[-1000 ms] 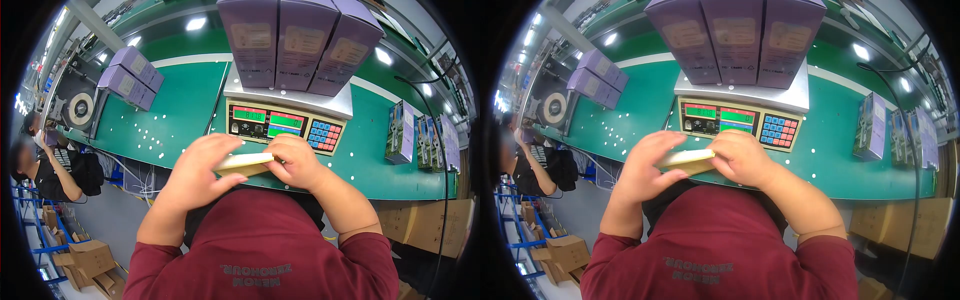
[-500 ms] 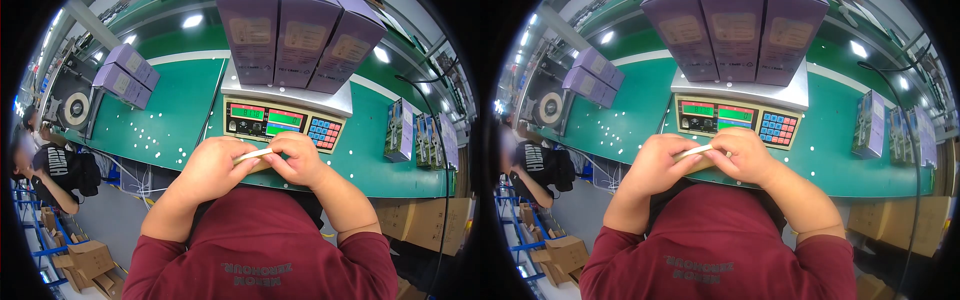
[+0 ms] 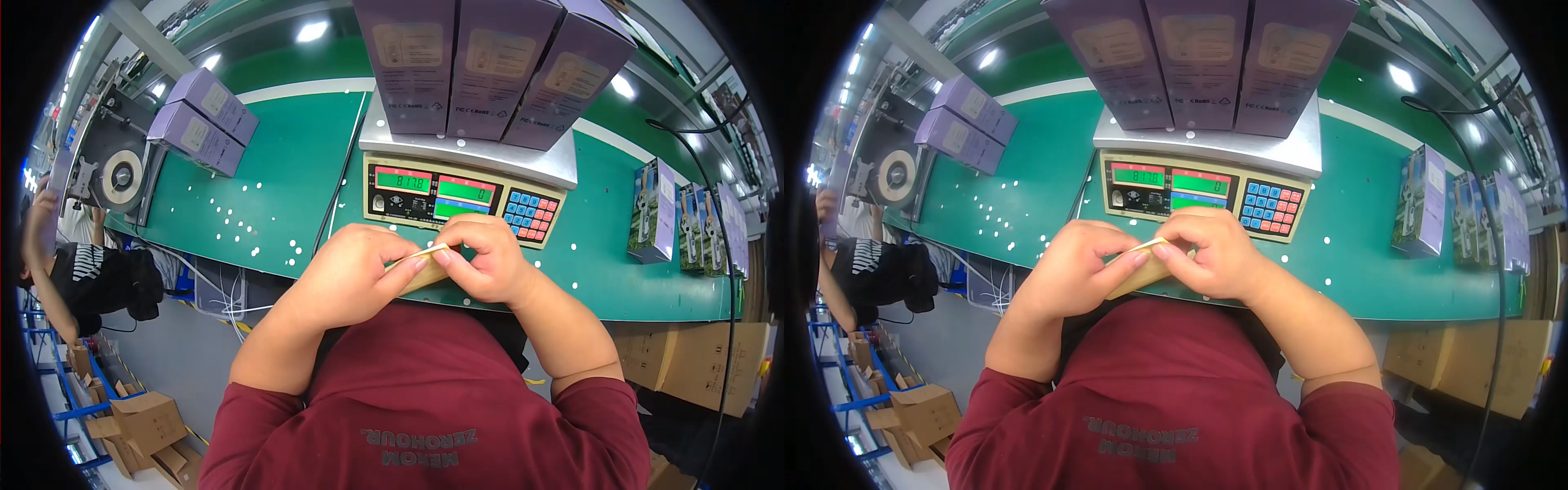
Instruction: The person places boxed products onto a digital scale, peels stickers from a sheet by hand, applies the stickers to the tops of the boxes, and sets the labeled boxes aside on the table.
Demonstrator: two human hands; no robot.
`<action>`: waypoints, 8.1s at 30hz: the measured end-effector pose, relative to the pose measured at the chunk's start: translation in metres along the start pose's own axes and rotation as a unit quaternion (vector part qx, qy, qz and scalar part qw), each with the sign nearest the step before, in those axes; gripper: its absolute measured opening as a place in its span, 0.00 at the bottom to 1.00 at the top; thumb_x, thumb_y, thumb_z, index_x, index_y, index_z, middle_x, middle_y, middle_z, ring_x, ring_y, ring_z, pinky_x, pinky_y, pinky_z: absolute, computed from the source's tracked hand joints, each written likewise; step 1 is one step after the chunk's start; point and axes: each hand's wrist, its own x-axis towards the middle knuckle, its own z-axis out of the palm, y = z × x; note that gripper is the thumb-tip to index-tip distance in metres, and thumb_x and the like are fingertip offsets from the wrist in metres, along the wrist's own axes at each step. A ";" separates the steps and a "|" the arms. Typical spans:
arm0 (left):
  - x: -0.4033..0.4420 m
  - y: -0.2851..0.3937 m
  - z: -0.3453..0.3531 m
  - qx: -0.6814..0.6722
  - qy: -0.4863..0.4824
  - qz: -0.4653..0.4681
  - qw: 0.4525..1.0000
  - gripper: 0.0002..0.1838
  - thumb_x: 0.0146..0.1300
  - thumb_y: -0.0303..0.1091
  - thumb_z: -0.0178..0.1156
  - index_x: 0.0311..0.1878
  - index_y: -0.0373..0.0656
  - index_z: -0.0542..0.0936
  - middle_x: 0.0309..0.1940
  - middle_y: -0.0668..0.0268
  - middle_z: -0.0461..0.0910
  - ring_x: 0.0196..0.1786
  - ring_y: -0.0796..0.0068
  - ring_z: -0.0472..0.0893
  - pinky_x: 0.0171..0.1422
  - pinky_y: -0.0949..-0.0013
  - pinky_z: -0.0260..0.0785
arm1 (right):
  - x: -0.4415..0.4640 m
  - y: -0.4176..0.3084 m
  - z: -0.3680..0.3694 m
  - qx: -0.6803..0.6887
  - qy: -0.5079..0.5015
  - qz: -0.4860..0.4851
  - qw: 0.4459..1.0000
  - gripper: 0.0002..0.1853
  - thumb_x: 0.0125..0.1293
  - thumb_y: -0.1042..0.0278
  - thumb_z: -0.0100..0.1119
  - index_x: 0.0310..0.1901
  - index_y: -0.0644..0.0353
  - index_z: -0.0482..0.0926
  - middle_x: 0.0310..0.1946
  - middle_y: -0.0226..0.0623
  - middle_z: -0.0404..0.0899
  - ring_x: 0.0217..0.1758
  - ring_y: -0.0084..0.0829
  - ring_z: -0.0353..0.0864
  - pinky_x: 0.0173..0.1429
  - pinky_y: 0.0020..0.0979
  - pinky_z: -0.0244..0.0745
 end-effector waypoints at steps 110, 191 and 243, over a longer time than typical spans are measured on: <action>-0.007 -0.024 -0.024 -0.074 0.023 -0.131 0.988 0.10 0.65 0.33 0.70 0.40 0.34 0.89 0.28 0.59 0.86 0.31 0.72 0.83 0.39 0.67 0.75 | 0.003 0.002 -0.008 -0.030 0.035 0.065 0.997 0.06 0.69 0.73 0.62 0.37 0.67 0.85 0.28 0.40 0.83 0.30 0.34 0.80 0.37 0.33 0.73; -0.024 0.008 -0.016 -0.130 0.146 0.086 0.977 0.05 0.62 0.26 0.70 0.39 0.35 0.89 0.32 0.54 0.88 0.35 0.62 0.87 0.41 0.65 0.76 | 0.140 -0.148 -0.177 -0.581 0.127 -0.109 0.797 0.03 0.64 0.75 0.66 0.37 0.66 0.85 0.34 0.39 0.85 0.36 0.39 0.83 0.45 0.32 0.78; -0.025 0.017 -0.031 -0.158 0.224 0.049 0.960 0.05 0.61 0.26 0.70 0.39 0.36 0.89 0.31 0.60 0.87 0.34 0.71 0.84 0.41 0.68 0.73 | 0.126 -0.160 -0.085 -0.402 -0.110 -0.129 0.900 0.05 0.58 0.72 0.72 0.37 0.60 0.88 0.35 0.36 0.84 0.40 0.43 0.82 0.48 0.41 0.78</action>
